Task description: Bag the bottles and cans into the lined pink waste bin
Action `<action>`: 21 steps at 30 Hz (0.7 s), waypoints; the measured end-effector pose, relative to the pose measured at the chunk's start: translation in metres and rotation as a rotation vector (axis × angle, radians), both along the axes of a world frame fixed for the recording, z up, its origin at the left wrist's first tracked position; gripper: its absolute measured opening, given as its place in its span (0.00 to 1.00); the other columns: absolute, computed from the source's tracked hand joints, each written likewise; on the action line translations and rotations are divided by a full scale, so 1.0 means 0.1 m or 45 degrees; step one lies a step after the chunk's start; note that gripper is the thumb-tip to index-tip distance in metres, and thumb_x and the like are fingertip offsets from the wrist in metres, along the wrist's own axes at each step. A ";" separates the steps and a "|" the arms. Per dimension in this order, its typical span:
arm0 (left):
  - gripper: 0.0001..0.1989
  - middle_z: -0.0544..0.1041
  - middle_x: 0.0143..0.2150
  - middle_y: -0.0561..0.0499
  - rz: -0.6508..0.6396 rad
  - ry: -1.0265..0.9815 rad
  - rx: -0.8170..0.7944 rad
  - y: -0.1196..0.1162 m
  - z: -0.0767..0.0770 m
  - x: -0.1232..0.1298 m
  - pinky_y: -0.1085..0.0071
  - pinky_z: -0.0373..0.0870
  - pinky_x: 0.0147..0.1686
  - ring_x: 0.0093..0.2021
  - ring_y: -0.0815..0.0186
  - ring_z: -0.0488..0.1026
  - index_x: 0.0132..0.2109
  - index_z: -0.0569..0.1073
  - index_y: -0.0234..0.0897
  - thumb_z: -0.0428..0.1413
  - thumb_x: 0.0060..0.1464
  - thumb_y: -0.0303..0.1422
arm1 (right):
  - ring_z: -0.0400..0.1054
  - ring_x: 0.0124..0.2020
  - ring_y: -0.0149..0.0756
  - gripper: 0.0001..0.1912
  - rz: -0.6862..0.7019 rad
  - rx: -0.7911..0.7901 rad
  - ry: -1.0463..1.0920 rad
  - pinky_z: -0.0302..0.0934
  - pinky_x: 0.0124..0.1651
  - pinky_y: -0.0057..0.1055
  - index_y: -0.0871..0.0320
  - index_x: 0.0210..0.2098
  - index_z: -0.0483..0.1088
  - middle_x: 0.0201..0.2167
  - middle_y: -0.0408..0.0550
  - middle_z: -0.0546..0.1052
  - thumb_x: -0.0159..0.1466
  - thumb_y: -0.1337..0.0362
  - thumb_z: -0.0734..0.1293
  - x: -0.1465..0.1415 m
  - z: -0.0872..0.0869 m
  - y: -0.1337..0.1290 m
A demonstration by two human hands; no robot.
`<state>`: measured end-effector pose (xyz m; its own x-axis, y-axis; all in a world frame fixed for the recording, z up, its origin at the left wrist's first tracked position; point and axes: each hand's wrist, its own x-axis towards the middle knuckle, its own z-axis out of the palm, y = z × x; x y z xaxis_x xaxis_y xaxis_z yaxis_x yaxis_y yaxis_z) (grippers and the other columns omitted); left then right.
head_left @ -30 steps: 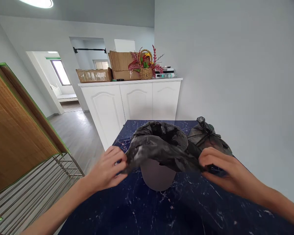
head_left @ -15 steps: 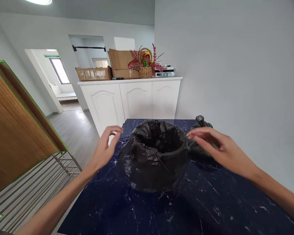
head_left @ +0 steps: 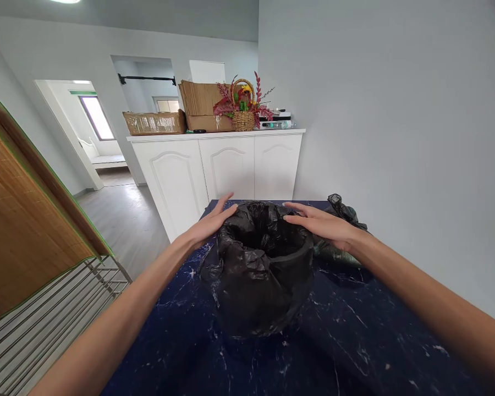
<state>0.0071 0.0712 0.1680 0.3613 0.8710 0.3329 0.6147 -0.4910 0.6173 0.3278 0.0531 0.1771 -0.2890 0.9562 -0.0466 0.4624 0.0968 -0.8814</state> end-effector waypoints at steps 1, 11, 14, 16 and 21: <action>0.28 0.80 0.65 0.42 -0.009 -0.019 -0.049 -0.01 -0.01 -0.01 0.53 0.83 0.53 0.59 0.52 0.82 0.70 0.72 0.50 0.43 0.75 0.53 | 0.60 0.75 0.54 0.36 0.005 -0.029 0.015 0.62 0.73 0.56 0.49 0.75 0.61 0.75 0.54 0.66 0.72 0.47 0.68 0.00 -0.01 0.00; 0.28 0.86 0.53 0.50 -0.118 0.166 0.222 -0.50 0.53 0.34 0.51 0.67 0.68 0.58 0.56 0.80 0.48 0.84 0.44 0.42 0.77 0.49 | 0.76 0.55 0.48 0.19 0.326 0.818 -0.303 0.73 0.54 0.44 0.50 0.54 0.79 0.55 0.49 0.83 0.77 0.50 0.61 -0.16 0.23 -0.19; 0.37 0.88 0.40 0.51 -0.288 0.433 0.016 -0.49 0.55 0.44 0.46 0.49 0.77 0.55 0.56 0.82 0.39 0.86 0.45 0.35 0.78 0.50 | 0.77 0.37 0.45 0.33 0.583 0.670 -0.670 0.71 0.45 0.43 0.51 0.39 0.81 0.35 0.49 0.82 0.79 0.41 0.52 -0.25 0.34 -0.21; 0.39 0.87 0.35 0.50 -0.315 0.544 -0.065 -0.46 0.54 0.46 0.45 0.40 0.80 0.55 0.55 0.82 0.35 0.85 0.45 0.34 0.77 0.52 | 0.74 0.31 0.42 0.36 0.586 0.634 -0.780 0.68 0.40 0.41 0.52 0.35 0.80 0.28 0.48 0.79 0.78 0.39 0.50 -0.28 0.37 -0.19; 0.38 0.87 0.43 0.51 -0.204 0.436 0.219 -0.53 0.58 0.41 0.46 0.39 0.80 0.55 0.57 0.82 0.43 0.84 0.43 0.31 0.78 0.49 | 0.77 0.47 0.46 0.19 0.243 0.891 -0.580 0.68 0.48 0.40 0.52 0.54 0.78 0.49 0.50 0.83 0.76 0.50 0.60 -0.16 0.30 -0.09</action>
